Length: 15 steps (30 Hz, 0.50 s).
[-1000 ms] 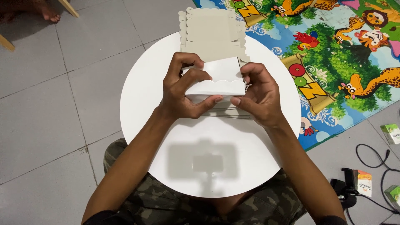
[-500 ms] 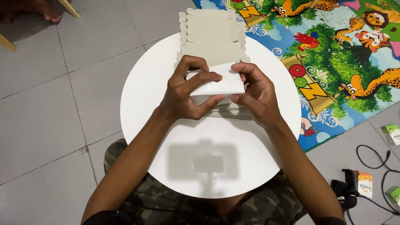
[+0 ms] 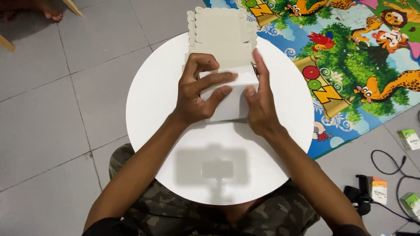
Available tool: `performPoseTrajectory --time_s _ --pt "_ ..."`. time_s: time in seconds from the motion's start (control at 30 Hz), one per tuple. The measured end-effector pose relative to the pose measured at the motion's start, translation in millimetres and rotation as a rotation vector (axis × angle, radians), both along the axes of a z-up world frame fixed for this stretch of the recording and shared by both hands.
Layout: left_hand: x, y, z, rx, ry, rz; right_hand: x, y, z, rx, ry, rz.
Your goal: Folding and assembling a white cardboard box from a flat template on a small table.
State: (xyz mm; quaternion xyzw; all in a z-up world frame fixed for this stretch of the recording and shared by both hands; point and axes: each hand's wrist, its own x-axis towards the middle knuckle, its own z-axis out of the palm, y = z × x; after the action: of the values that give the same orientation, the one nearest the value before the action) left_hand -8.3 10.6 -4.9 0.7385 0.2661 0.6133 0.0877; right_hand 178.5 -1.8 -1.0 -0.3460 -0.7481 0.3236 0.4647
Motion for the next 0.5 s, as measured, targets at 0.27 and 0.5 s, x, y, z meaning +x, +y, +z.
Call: performPoseTrajectory --time_s 0.27,0.5 --pt "25 -5 12 -0.523 -0.358 0.009 2 12 -5 -0.204 0.14 0.048" --pt "39 -24 52 -0.802 -0.699 0.206 -10 -22 40 -0.409 0.444 0.096"
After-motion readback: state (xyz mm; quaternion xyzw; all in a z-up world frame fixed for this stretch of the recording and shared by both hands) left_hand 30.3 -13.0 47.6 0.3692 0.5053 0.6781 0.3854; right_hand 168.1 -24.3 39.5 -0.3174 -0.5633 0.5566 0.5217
